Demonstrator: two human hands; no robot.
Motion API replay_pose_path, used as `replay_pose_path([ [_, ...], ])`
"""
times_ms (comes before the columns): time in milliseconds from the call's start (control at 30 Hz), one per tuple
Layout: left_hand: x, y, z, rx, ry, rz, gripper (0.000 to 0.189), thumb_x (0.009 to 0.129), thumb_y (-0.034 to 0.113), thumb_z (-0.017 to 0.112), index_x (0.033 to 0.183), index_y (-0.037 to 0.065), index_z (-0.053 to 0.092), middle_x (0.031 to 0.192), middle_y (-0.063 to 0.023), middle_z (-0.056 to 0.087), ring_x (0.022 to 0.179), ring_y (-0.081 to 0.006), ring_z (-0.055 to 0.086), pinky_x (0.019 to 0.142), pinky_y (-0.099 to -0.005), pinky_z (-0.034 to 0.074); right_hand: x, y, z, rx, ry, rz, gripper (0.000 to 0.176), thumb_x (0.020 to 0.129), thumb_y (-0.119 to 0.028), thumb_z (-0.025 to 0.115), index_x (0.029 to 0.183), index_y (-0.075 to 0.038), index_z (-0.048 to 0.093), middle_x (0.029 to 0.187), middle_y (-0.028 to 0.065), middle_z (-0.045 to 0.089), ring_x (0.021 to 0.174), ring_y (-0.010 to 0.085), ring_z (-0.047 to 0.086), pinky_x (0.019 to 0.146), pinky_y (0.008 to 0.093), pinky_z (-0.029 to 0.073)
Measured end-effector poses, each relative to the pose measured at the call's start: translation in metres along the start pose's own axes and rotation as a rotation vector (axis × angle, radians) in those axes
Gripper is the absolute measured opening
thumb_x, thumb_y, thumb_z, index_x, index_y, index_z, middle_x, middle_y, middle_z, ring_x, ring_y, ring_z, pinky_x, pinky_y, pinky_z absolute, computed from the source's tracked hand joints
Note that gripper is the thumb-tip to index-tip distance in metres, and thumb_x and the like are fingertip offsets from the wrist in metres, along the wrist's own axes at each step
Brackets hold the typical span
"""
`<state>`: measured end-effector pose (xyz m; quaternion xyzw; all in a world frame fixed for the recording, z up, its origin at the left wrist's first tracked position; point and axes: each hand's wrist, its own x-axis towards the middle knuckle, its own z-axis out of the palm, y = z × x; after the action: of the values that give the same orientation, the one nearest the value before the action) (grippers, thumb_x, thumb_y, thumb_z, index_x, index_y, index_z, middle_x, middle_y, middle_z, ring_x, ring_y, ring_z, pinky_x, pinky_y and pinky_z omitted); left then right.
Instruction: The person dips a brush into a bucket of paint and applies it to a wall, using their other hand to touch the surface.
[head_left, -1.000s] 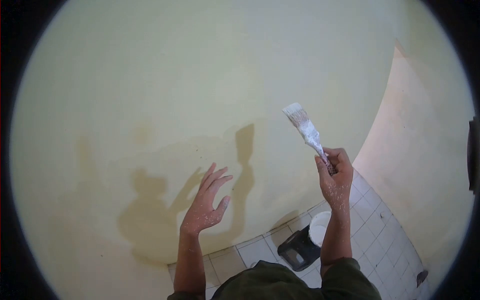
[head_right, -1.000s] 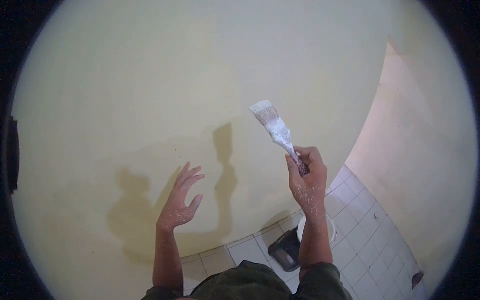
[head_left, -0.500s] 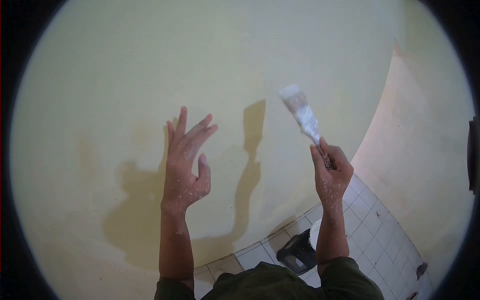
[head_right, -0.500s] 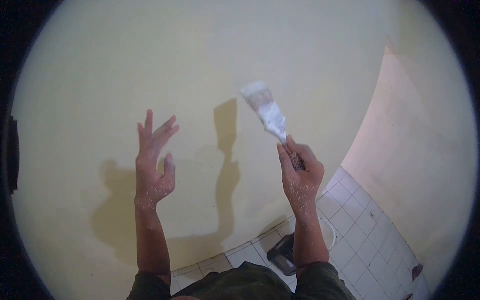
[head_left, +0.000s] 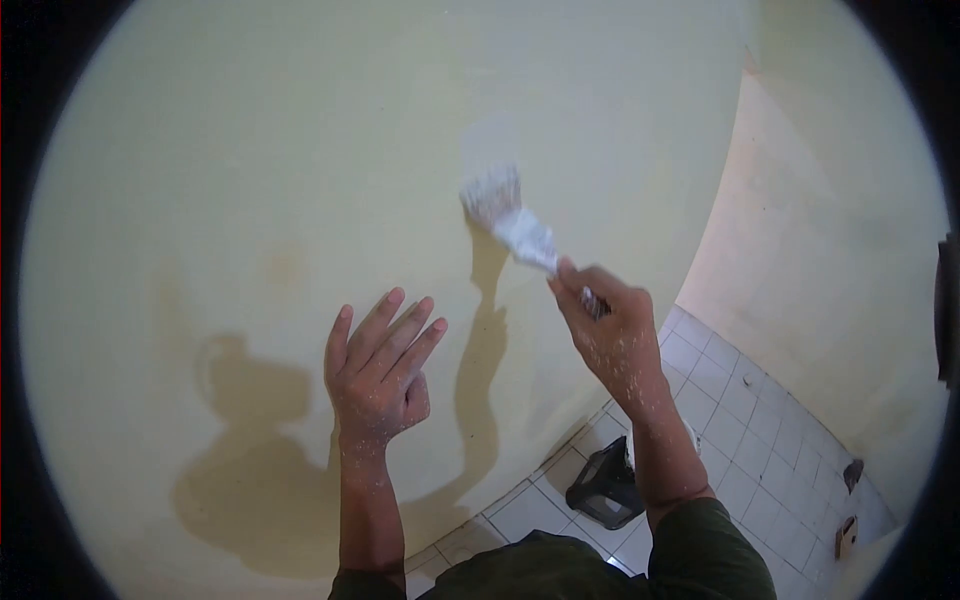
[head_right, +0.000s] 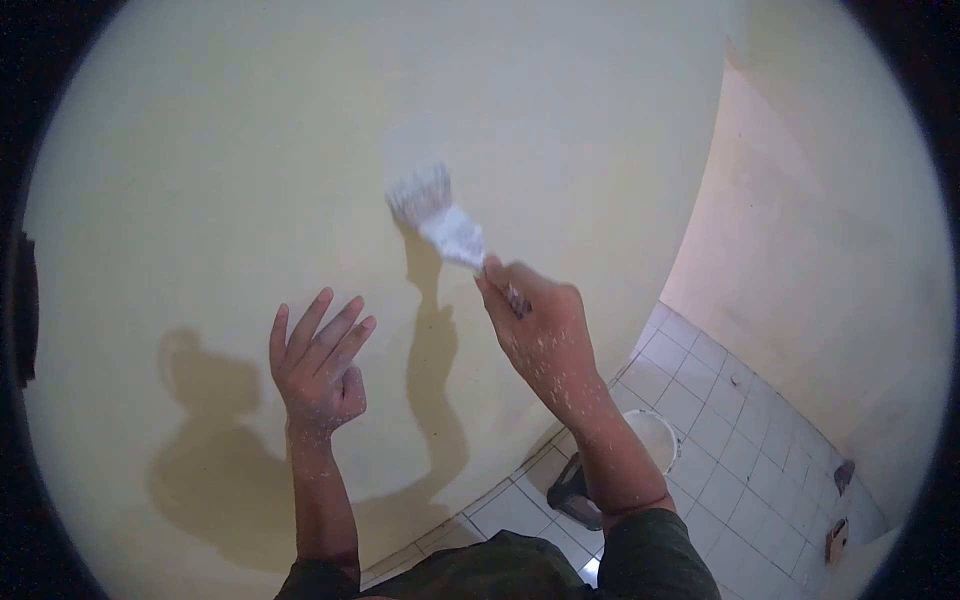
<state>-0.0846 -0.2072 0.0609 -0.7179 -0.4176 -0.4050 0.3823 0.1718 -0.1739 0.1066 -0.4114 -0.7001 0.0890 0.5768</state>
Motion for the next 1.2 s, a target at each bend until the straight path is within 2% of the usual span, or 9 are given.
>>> replay_pose_path([
  [67,-0.003,0.000,0.000,-0.015,0.005,-0.004,0.051,0.073,-0.003,0.054,0.107,0.025,0.080,0.127,0.0066,0.073,0.130,-0.0184,0.061,0.121,-0.0478,0.030,-0.021,0.016,-0.003,-0.079,-0.128,0.098,0.023,0.099,-0.017,0.070,0.092,0.004,0.067,0.064,0.0235,0.052,0.054,0.0290,0.037,0.053,0.0348,0.043],
  [233,-0.003,0.000,-0.001,-0.048,0.016,0.025,0.046,0.073,-0.002,0.055,0.101,0.025,0.080,0.124,0.0059,0.074,0.128,-0.0185,0.063,0.121,-0.0473,0.031,-0.061,0.038,-0.011,-0.176,-0.345,0.242,0.018,0.095,-0.016,0.070,0.095,0.002,0.069,0.071,0.0262,0.061,0.059,0.0401,0.060,0.060,0.0435,0.049],
  [333,-0.008,-0.002,0.003,-0.066,0.035,0.024,0.044,0.073,-0.001,0.056,0.099,0.025,0.080,0.123,0.0053,0.075,0.127,-0.0188,0.063,0.120,-0.0471,0.032,-0.073,0.049,-0.016,-0.209,-0.413,0.299,0.020,0.093,-0.017,0.074,0.098,0.003,0.073,0.066,0.0146,0.063,0.059,0.0231,0.050,0.064,0.0363,0.048],
  [433,-0.013,-0.009,0.009,-0.082,0.049,0.022,0.042,0.073,0.000,0.057,0.098,0.024,0.080,0.122,0.0048,0.075,0.127,-0.0193,0.063,0.119,-0.0470,0.034,-0.070,0.053,-0.008,-0.219,-0.350,0.245,0.020,0.092,-0.017,0.075,0.098,0.002,0.073,0.063,0.0128,0.060,0.057,0.0191,0.050,0.059,0.0353,0.046],
  [533,-0.014,-0.007,0.007,-0.099,0.051,0.032,0.038,0.073,0.001,0.058,0.095,0.024,0.080,0.122,0.0047,0.075,0.126,-0.0197,0.064,0.118,-0.0472,0.035,-0.049,0.014,-0.014,-0.252,-0.266,0.303,0.018,0.090,-0.017,0.073,0.097,0.000,0.073,0.072,0.0231,0.067,0.065,0.0398,0.066,0.065,0.0442,0.052],
  [667,-0.012,-0.012,0.010,-0.130,0.058,0.044,0.035,0.073,0.001,0.059,0.090,0.023,0.080,0.122,0.0047,0.075,0.125,-0.0201,0.065,0.117,-0.0475,0.037,-0.004,-0.006,-0.013,-0.169,-0.098,0.248,0.025,0.093,-0.020,0.075,0.101,0.003,0.074,0.060,0.0104,0.060,0.053,0.0147,0.053,0.053,0.0346,0.043],
  [767,-0.007,-0.014,0.010,-0.152,0.061,0.046,0.032,0.073,0.002,0.059,0.088,0.023,0.079,0.121,0.0046,0.075,0.125,-0.0201,0.065,0.115,-0.0477,0.039,0.030,-0.028,-0.020,-0.075,0.054,0.200,0.025,0.093,-0.017,0.078,0.108,0.002,0.076,0.058,-0.0061,0.053,0.052,0.0011,0.035,0.048,0.0233,0.025],
  [967,-0.001,-0.016,0.013,-0.141,0.057,0.056,0.028,0.074,0.004,0.060,0.086,0.022,0.078,0.120,0.0041,0.075,0.125,-0.0201,0.065,0.113,-0.0482,0.040,0.051,-0.049,-0.013,0.090,0.385,-0.016,0.025,0.093,-0.015,0.078,0.112,0.002,0.076,0.059,-0.0067,0.053,0.052,-0.0017,0.034,0.049,0.0208,0.020],
  [1200,-0.005,-0.017,0.020,-0.165,0.060,0.051,0.035,0.066,0.003,0.057,0.084,0.024,0.078,0.120,0.0029,0.075,0.128,-0.0232,0.062,0.117,-0.0485,0.035,0.050,-0.036,-0.004,-0.109,0.165,-0.014,0.019,0.096,-0.016,0.076,0.100,0.002,0.075,0.059,-0.0061,0.047,0.055,0.0024,0.033,0.049,0.0248,0.024],
])
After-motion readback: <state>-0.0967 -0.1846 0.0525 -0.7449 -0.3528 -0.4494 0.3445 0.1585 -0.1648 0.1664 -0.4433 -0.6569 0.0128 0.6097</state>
